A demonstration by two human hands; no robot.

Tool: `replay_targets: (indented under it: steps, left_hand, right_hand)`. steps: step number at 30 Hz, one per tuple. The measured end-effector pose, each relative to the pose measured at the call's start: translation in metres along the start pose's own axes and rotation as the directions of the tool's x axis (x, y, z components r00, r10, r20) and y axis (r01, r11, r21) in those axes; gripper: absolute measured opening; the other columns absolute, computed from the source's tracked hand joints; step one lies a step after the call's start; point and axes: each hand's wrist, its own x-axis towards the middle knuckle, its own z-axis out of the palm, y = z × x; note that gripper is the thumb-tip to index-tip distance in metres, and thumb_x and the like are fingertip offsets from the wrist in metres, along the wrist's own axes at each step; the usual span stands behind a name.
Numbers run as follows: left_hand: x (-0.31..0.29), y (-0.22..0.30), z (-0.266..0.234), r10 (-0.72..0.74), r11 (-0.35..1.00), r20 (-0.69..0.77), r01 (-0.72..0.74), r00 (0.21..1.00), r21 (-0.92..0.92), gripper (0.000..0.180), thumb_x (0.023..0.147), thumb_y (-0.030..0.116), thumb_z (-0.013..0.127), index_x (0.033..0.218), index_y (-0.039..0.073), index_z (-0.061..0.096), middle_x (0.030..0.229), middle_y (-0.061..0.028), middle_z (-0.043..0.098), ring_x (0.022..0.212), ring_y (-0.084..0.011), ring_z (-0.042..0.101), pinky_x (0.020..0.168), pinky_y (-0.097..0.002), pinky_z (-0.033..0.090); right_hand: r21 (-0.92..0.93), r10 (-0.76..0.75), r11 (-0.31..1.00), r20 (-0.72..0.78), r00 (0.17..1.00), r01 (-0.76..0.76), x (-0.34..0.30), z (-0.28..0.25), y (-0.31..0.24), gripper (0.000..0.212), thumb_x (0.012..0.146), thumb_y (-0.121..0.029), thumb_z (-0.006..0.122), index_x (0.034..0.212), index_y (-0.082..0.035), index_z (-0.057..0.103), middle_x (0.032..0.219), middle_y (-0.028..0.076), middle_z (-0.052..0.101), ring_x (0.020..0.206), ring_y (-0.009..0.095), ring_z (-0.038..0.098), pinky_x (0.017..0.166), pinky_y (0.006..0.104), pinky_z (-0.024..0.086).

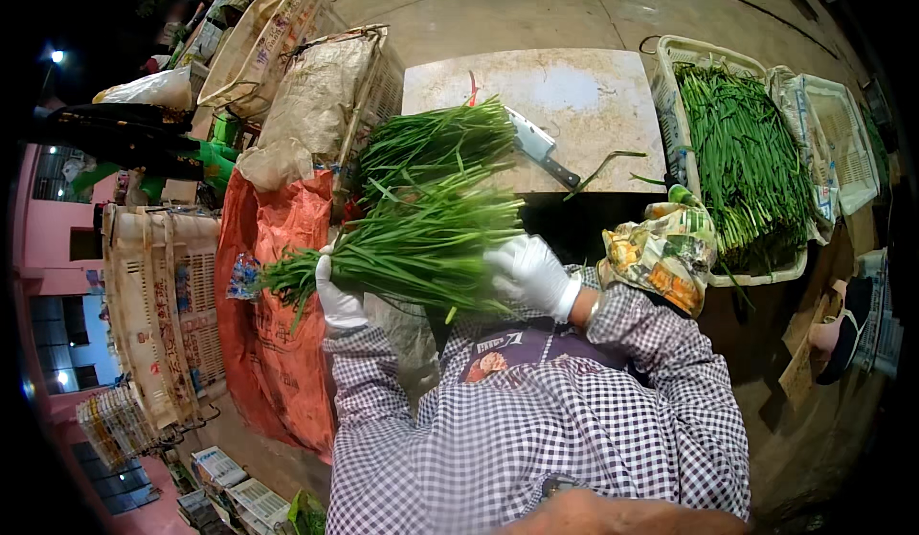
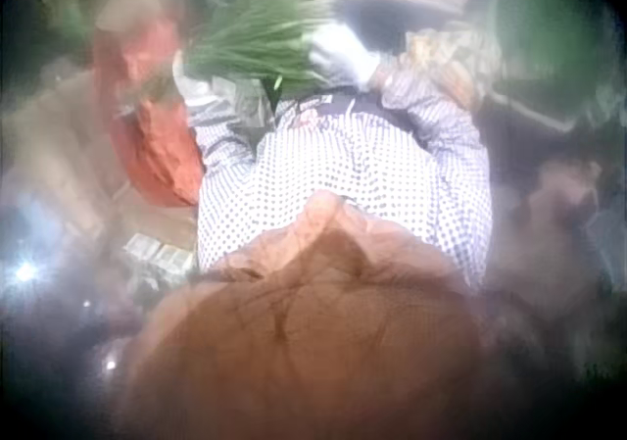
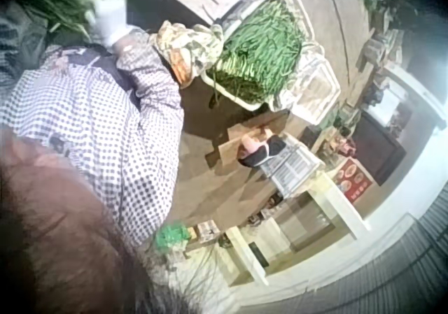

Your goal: The person gathers bunches of green vegetables, trims the root ends with a knife on a white board, and ties each bunch with a piece of white string.

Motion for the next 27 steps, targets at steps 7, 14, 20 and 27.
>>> replay_targets:
  steps: [7, 14, 20, 27]
  left_hand:
    - [0.002, -0.004, -0.009, 0.146, 0.984, 0.021, -0.143, 0.989, -0.108, 0.028, 0.089, 0.027, 0.060, 0.114, 0.017, 0.061, 0.118, -0.0065, 0.061, 0.110, -0.0269, 0.057, 0.098, -0.0470, 0.047]
    - [0.002, -0.005, -0.004, 0.101, 0.987, 0.019, -0.097, 0.995, -0.129, 0.029, 0.088, 0.028, 0.061, 0.115, 0.018, 0.061, 0.119, -0.0056, 0.061, 0.111, -0.0272, 0.056, 0.099, -0.0476, 0.045]
    - [-0.003, -0.007, 0.003, 0.090, 0.981, 0.043, -0.081, 0.995, -0.177, 0.027, 0.089, 0.029, 0.059, 0.114, 0.018, 0.061, 0.118, -0.0050, 0.061, 0.109, -0.0272, 0.057, 0.096, -0.0473, 0.047]
    - [-0.005, -0.010, 0.011, 0.107, 0.987, 0.013, -0.105, 0.994, -0.125, 0.028, 0.087, 0.029, 0.061, 0.112, 0.017, 0.062, 0.117, -0.0063, 0.062, 0.107, -0.0279, 0.058, 0.093, -0.0473, 0.050]
  right_hand:
    - [0.405, 0.013, 0.913, 0.084, 0.996, -0.047, -0.005, 0.003, -0.004, 0.023, 0.084, -0.022, 0.069, 0.101, -0.007, 0.064, 0.088, 0.011, 0.061, 0.082, 0.029, 0.062, 0.073, 0.0381, 0.051]
    - [0.509, 0.589, 0.719, -0.086, 0.804, -0.472, -0.002, 0.027, 0.021, 0.023, 0.083, -0.013, 0.073, 0.102, -0.003, 0.064, 0.090, 0.010, 0.064, 0.070, 0.012, 0.061, 0.065, 0.0257, 0.050]
    - [0.109, 0.393, 0.919, -0.188, 0.900, -0.378, 0.013, 0.033, 0.032, 0.029, 0.074, -0.033, 0.075, 0.085, -0.006, 0.073, 0.092, 0.014, 0.064, 0.090, 0.032, 0.055, 0.080, 0.0417, 0.045]
    - [0.220, 0.556, 0.825, -0.156, 0.816, -0.520, 0.014, 0.066, 0.042, 0.032, 0.071, -0.036, 0.076, 0.085, -0.007, 0.073, 0.097, 0.017, 0.063, 0.100, 0.034, 0.055, 0.084, 0.0439, 0.046]
